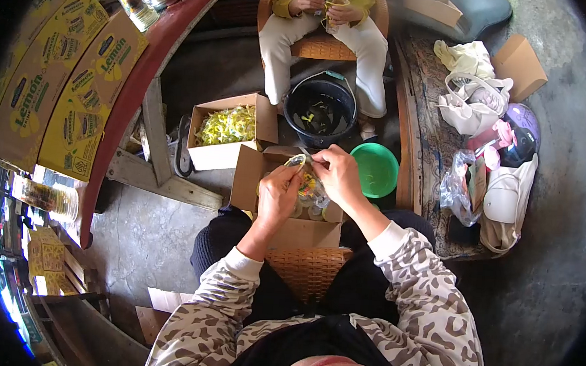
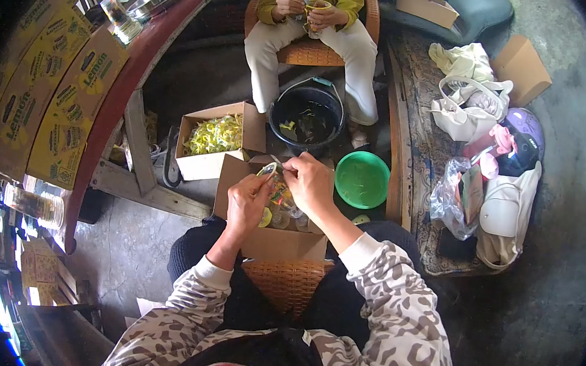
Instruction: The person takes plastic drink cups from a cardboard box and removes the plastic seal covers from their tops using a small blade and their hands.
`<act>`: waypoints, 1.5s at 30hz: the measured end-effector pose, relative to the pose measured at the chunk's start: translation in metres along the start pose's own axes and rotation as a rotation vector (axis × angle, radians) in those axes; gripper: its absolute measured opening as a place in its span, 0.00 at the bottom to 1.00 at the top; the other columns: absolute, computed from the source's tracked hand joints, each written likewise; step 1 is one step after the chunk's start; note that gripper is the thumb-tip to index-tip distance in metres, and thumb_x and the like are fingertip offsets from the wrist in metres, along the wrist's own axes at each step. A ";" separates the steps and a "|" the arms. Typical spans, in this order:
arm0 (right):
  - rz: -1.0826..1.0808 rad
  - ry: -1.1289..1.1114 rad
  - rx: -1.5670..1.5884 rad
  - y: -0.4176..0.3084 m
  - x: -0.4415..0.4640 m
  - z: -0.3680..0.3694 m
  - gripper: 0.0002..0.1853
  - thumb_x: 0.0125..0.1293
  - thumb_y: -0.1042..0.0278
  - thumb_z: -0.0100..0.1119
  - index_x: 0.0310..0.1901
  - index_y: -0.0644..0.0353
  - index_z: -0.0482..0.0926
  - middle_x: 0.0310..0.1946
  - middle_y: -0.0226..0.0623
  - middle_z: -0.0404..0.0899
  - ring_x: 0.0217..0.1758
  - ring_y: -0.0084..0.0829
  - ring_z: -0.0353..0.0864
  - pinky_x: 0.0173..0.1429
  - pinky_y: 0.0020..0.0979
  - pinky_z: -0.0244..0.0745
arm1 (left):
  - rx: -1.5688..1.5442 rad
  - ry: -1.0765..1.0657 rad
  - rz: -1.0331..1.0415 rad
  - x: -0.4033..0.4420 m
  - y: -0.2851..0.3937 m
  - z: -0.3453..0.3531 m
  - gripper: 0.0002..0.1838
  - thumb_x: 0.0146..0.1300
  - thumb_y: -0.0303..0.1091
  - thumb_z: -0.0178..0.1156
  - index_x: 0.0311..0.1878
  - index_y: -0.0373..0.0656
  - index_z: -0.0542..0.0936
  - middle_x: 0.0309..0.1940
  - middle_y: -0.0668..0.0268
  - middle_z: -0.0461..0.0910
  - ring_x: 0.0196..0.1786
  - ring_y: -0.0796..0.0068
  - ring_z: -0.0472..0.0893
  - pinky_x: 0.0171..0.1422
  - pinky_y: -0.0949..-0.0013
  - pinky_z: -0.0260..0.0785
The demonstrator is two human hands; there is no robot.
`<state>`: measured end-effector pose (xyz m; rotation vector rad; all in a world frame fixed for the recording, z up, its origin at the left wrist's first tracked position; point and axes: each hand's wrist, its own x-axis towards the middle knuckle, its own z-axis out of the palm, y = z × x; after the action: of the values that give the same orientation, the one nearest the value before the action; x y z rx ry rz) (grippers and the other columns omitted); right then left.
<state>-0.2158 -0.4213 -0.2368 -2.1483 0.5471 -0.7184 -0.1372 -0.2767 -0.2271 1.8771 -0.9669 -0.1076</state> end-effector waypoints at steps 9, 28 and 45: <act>-0.192 0.052 -0.095 -0.015 -0.010 -0.015 0.03 0.55 0.75 0.69 0.32 0.58 0.84 0.29 0.32 0.79 0.31 0.37 0.83 0.37 0.36 0.78 | -0.074 0.041 -0.032 0.001 -0.005 -0.004 0.10 0.64 0.25 0.63 0.47 0.37 0.86 0.33 0.57 0.83 0.38 0.59 0.83 0.44 0.61 0.75; -0.297 -0.004 -0.189 -0.022 -0.019 -0.011 0.08 0.55 0.77 0.67 0.37 0.59 0.82 0.34 0.35 0.75 0.40 0.38 0.81 0.44 0.38 0.78 | 0.007 0.036 -0.060 0.002 -0.012 0.003 0.10 0.69 0.33 0.64 0.40 0.35 0.85 0.24 0.59 0.75 0.25 0.70 0.75 0.32 0.64 0.66; -0.083 0.060 -0.036 -0.003 -0.009 -0.004 0.04 0.56 0.78 0.67 0.34 0.61 0.83 0.30 0.37 0.78 0.32 0.40 0.83 0.37 0.40 0.76 | 0.056 0.035 0.023 -0.003 -0.010 0.005 0.09 0.63 0.26 0.65 0.47 0.37 0.86 0.35 0.57 0.83 0.41 0.59 0.81 0.45 0.61 0.73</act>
<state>-0.2244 -0.4160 -0.2350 -2.1995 0.5086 -0.8270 -0.1364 -0.2765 -0.2387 1.9124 -0.9755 -0.0339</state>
